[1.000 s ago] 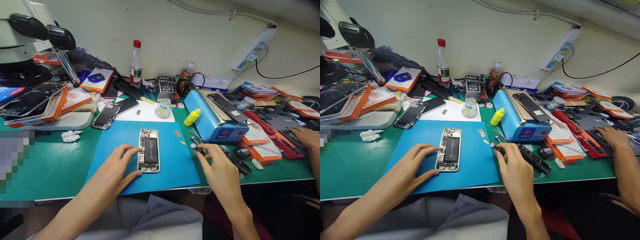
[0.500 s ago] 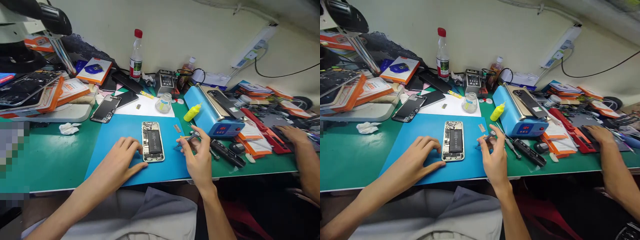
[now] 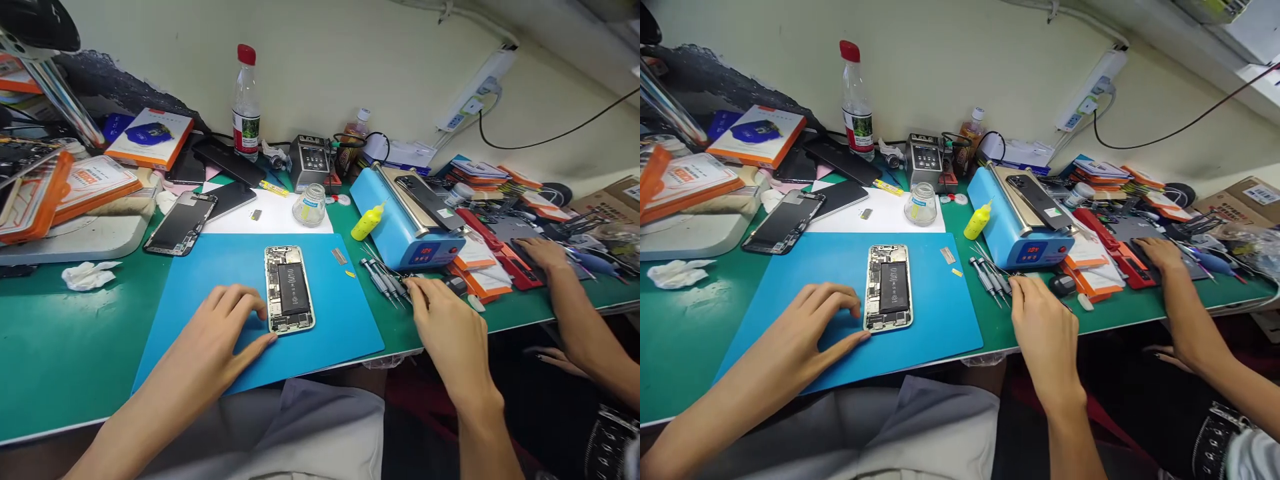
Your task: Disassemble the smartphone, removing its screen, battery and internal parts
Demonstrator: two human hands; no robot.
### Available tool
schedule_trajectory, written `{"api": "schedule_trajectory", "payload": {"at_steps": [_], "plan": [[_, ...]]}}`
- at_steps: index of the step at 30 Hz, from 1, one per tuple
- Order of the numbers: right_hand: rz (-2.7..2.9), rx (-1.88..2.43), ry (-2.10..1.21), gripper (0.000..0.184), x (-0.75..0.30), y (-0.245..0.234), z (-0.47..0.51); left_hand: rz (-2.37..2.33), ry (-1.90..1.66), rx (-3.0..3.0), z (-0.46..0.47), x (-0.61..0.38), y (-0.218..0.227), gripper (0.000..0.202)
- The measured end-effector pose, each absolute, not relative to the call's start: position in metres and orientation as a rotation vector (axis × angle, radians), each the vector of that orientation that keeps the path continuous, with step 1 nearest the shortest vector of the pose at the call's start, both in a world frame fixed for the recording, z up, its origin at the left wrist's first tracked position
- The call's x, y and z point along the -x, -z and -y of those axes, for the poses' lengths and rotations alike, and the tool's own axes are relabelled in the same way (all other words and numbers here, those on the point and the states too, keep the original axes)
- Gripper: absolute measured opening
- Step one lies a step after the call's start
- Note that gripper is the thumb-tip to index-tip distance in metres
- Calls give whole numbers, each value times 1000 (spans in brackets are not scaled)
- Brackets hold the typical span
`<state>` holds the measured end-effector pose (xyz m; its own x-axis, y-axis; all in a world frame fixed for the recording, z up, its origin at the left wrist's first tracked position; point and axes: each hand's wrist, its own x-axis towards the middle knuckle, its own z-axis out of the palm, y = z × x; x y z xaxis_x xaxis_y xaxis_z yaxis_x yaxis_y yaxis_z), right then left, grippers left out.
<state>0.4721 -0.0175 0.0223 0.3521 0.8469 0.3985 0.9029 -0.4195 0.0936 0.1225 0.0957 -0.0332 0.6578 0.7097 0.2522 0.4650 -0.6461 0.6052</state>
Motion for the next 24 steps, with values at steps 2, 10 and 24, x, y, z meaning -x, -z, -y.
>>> {"api": "schedule_trajectory", "payload": {"at_steps": [2, 10, 24], "plan": [[1663, 2520, 583, 39, -480, -21, 31, -905, -665, -2378, -95, -123, 33, 19], [1565, 2540, 536, 57, -484, -21, 49, -908, -636, -2408, -93, -123, 30, 17], [968, 1540, -637, 31, -436, -46, -22, -911, -595, -2455, -91, -125, 14, 19]]}}
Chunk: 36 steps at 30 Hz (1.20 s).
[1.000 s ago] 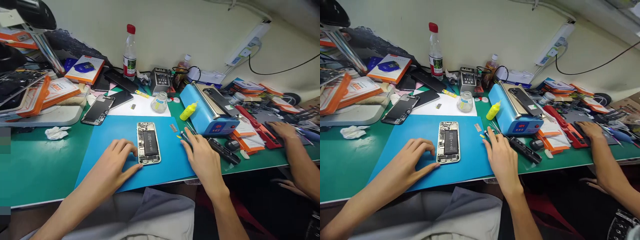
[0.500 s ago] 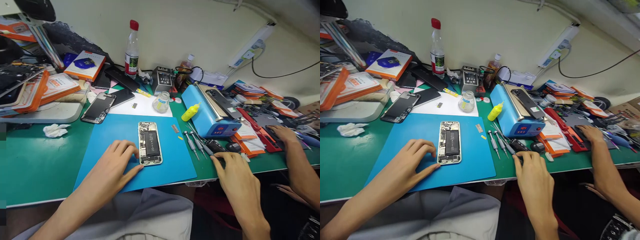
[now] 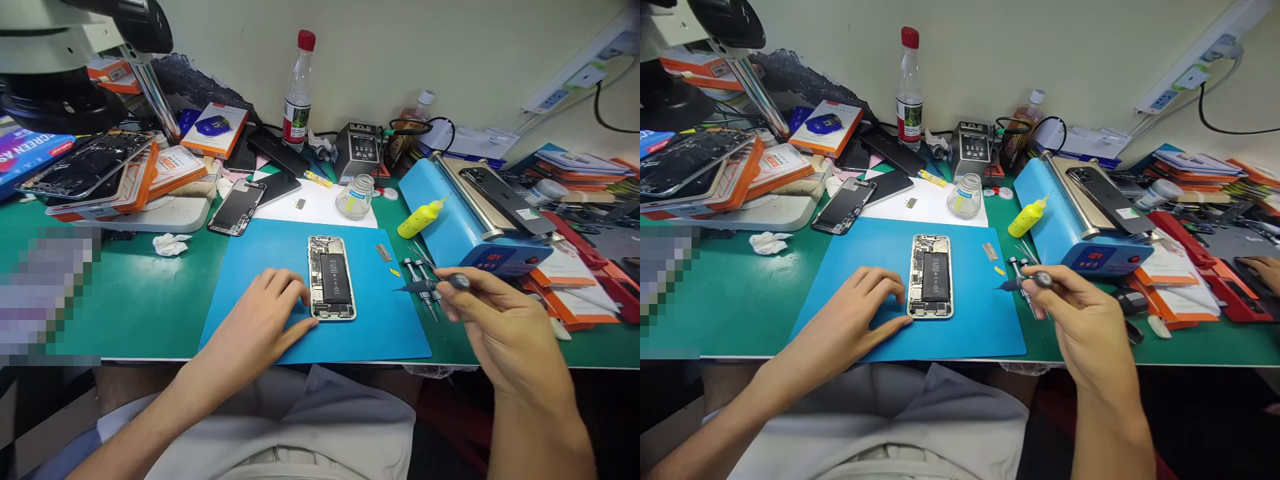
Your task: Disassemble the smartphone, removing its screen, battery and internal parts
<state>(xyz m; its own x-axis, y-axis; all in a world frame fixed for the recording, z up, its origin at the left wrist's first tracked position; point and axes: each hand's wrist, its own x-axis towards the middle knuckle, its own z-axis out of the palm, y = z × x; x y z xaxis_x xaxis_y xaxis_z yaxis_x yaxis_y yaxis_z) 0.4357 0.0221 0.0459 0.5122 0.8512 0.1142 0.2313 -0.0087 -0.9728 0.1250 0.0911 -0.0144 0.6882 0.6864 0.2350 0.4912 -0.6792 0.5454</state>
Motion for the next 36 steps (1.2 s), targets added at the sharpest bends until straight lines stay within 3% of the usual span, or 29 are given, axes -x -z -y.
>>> {"api": "schedule_trajectory", "payload": {"at_steps": [4, 7, 10, 15, 22, 29, 36], "plan": [[1058, 1632, -393, 28, -421, -23, -31, -926, -589, -2463, -92, -125, 14, 20], [1142, 1765, -47, 47, -408, -7, -33, -919, -586, -2462, -93, -125, 14, 20], [1276, 1697, 89, 60, -392, -1, -33, -897, -587, -2473, -93, -124, 14, 21], [1376, 1329, 23, 45, -354, 1, -35, -855, -574, -2567, -93, -124, 14, 36], [1586, 1260, -70, 63, -339, 20, -45, -857, -591, -2549, -93, -125, 12, 35], [1628, 1307, -72, 63, -340, 20, -46, -868, -583, -2590, -92, -125, 12, 32], [1866, 1128, 137, 76, -343, 14, -48, -877, -540, -2549, -97, -129, 5, 28]]}}
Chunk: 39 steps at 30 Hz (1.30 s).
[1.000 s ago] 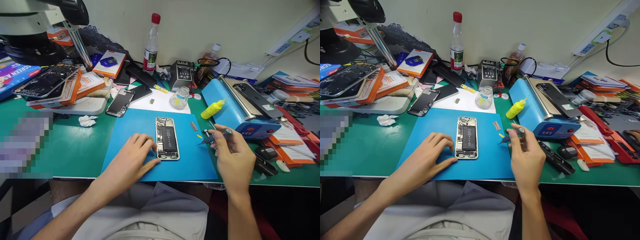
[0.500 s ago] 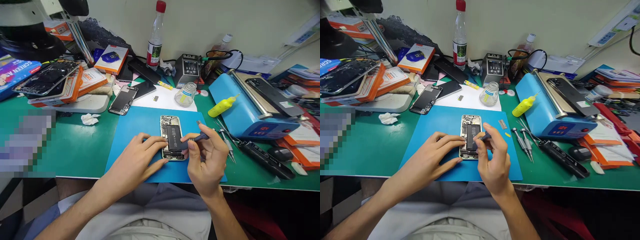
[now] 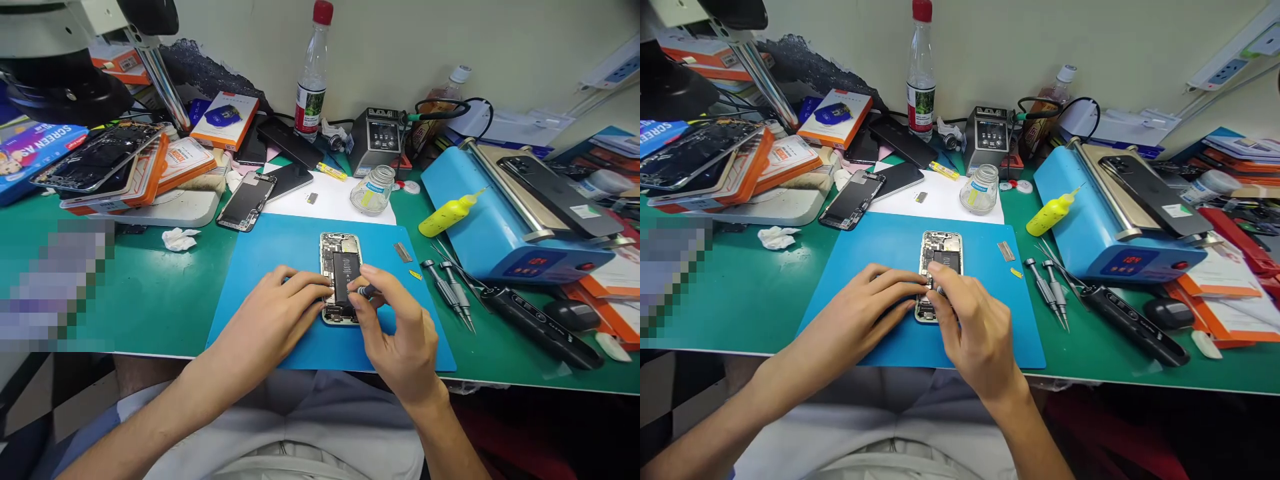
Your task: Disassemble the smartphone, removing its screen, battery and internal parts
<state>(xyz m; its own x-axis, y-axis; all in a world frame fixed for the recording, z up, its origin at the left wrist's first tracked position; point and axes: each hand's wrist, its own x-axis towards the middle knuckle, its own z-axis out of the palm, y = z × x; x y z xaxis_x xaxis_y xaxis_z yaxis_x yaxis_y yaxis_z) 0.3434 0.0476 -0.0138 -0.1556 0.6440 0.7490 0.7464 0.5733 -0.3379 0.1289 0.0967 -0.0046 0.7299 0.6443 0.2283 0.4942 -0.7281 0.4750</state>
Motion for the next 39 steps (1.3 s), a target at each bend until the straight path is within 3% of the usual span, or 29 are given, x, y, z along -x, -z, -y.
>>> {"api": "schedule_trajectory", "payload": {"at_steps": [7, 10, 14, 17, 21, 26, 33, 39], "plan": [[1921, 1096, 23, 74, -347, 9, -45, -884, -307, -2775, -108, -142, -18, 21], [1919, 1109, 145, 82, -345, 10, -47, -864, -356, -2799, -119, -150, -16, 17], [1915, 1092, 122, 78, -342, 10, -47, -782, -442, -2696, -130, -154, -9, 15], [1751, 1170, -57, 65, -344, 11, -45, -762, -420, -2682, -133, -156, -9, 23], [1107, 1266, -390, 43, -353, 7, -45, -787, -311, -2842, -130, -157, -12, 46], [915, 1273, -722, 49, -362, 4, -47, -760, -134, -3145, -126, -157, -18, 38], [916, 1339, -806, 57, -362, 12, -49, -638, -108, -3233, -130, -157, -23, 25], [899, 1334, -813, 57, -363, 11, -49, -609, -75, -3303, -126, -158, -25, 29]]}}
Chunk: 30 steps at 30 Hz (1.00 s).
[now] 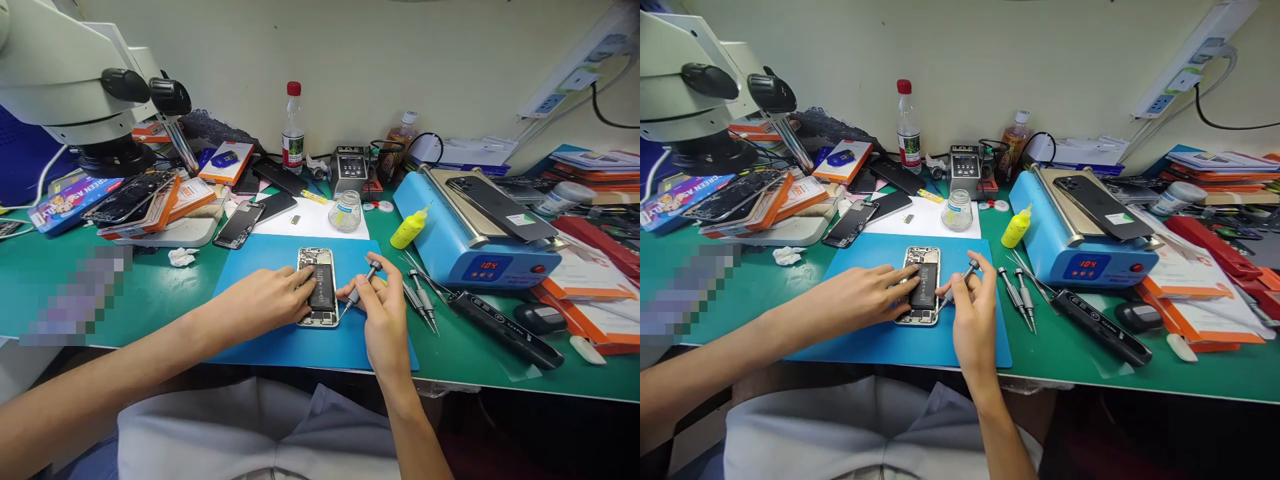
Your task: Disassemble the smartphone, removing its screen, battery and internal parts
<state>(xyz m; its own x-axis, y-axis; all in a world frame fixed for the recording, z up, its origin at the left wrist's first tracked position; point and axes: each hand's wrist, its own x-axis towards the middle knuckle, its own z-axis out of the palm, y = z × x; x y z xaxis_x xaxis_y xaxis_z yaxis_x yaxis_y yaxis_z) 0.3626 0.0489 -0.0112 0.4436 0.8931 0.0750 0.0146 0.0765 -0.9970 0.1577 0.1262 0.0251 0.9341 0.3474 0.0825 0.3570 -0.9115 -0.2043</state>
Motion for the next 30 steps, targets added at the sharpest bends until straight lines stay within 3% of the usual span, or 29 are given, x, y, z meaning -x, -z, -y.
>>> {"api": "schedule_trajectory", "payload": {"at_steps": [16, 28, 30], "plan": [[931, 1329, -781, 49, -362, 14, -48, 497, -71, 2782, -109, -160, -23, 38], [900, 1334, -757, 55, -361, 12, -48, 664, 101, 2857, -103, -153, -15, 53], [887, 1317, -750, 56, -362, 13, -49, 721, 233, 2914, -103, -156, -14, 47]]}}
